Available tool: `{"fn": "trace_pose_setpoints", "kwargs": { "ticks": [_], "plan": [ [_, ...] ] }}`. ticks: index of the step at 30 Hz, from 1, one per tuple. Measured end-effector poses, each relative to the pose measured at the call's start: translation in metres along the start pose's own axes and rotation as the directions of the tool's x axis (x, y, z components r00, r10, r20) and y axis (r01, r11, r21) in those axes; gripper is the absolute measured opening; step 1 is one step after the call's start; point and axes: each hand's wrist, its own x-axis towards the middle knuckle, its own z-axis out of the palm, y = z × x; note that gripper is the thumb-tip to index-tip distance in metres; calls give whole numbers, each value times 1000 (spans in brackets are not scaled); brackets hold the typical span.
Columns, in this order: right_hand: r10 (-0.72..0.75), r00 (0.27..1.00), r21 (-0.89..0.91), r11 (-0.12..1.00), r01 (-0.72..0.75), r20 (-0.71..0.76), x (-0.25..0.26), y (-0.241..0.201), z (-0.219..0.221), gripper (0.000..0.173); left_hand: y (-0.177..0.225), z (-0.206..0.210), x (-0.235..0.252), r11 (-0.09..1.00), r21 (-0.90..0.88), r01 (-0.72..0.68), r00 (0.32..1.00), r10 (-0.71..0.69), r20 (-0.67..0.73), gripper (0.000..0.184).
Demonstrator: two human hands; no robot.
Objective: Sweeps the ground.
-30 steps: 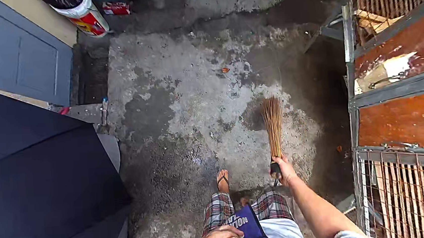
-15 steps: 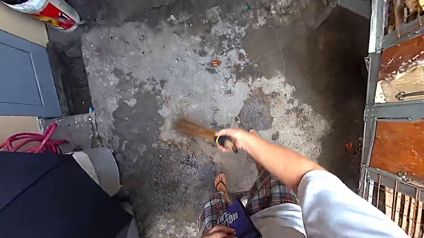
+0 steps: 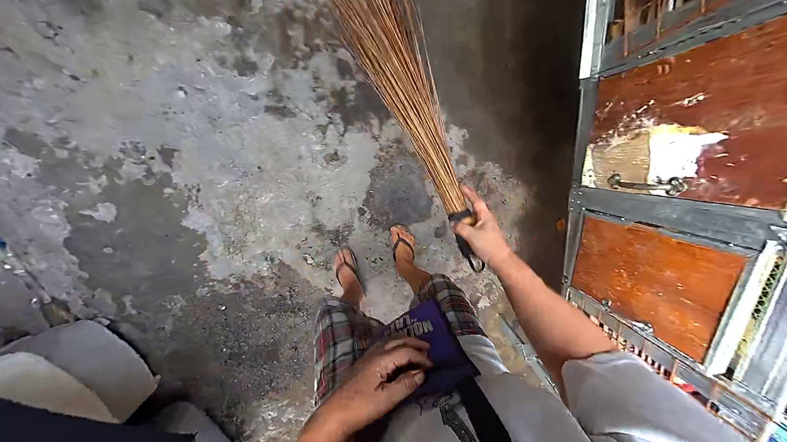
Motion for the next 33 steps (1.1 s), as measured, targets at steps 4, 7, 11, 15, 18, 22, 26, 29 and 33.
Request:
{"fn": "trace_pose_setpoints", "kwargs": {
  "ticks": [4, 7, 11, 15, 18, 22, 26, 29, 33],
  "plan": [
    [282, 939, 267, 937, -225, -197, -49, 69, -12, 75, 25, -35, 75, 987, 155, -29, 965, -13, 262, 29],
    [488, 787, 541, 806, -241, -376, -80, 108, -2, 71, 39, -66, 129, 969, 236, -77, 867, -52, 496, 32],
    [730, 563, 801, 570, -186, -388, -61, 145, 4, 40, 30, -99, 181, 941, 304, -148, 794, -70, 604, 34],
    [789, 517, 923, 386, 6, -333, 65, 150, -23, 41, -14, -113, 208, 947, 312, -81, 818, -115, 563, 36],
    [646, 678, 777, 605, -174, -351, 190, 137, 2, 33, -71, -108, 227, 968, 241, 69, 743, -211, 635, 29],
    [360, 928, 167, 925, -342, -97, 320, 99, 54, 91, -127, -82, 245, 963, 166, 214, 523, -257, 813, 33],
    [-29, 978, -14, 1000, 27, -206, 358, 32, 57, 94, -143, -76, 250, 971, 122, 206, 502, -212, 838, 34],
    [335, 916, 43, 942, -334, -222, 266, 1, 38, 82, -141, -82, 247, 977, 115, 181, 548, -197, 813, 33],
    [336, 779, 369, 918, -144, -529, 126, 154, 21, 86, -147, -89, 248, 972, 158, 172, 529, -227, 818, 34]
  ]
}}
